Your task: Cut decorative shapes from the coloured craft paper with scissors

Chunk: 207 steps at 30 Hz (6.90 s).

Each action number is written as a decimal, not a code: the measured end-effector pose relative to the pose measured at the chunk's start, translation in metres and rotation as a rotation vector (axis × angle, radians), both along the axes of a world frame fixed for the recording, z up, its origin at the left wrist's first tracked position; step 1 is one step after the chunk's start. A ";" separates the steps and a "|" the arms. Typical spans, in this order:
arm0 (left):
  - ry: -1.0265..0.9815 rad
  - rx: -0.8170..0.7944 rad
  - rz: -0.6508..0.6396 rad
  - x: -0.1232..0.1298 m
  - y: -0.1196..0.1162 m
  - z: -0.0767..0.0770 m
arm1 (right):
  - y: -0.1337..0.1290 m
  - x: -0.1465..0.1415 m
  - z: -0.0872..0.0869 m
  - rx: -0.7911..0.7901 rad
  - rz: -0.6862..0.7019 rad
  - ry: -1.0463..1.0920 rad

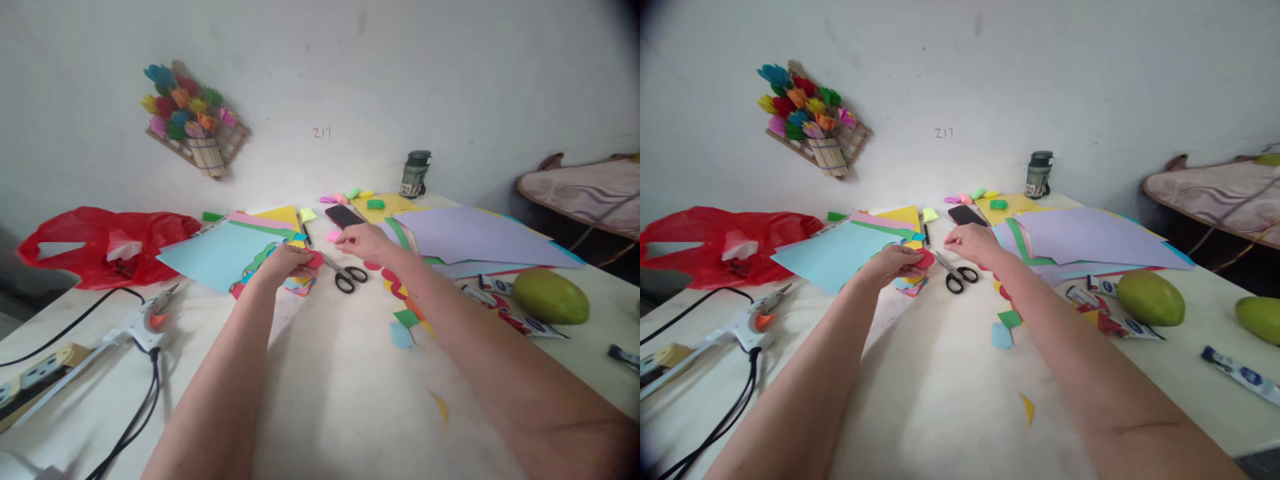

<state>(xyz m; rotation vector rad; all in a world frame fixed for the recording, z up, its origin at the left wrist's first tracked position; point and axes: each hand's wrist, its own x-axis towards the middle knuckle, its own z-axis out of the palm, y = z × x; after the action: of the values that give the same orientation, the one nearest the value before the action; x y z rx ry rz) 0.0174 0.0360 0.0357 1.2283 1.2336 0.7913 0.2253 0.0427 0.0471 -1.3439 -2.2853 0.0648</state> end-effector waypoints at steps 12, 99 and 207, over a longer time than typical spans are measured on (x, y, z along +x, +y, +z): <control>0.718 0.224 0.149 -0.026 0.014 -0.004 | 0.016 0.048 -0.006 -0.583 -0.224 -0.298; -0.088 0.378 0.068 0.074 -0.011 -0.013 | -0.006 0.036 -0.016 -0.662 0.256 0.737; 0.925 1.085 -0.259 0.073 -0.036 -0.054 | 0.018 0.064 -0.044 0.130 -0.465 -0.015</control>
<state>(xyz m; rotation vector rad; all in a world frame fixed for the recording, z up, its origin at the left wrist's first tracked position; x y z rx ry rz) 0.0899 0.0000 -0.0185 2.7998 1.2935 0.7095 0.2890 0.0605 0.0036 -1.7674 -1.8949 -0.2443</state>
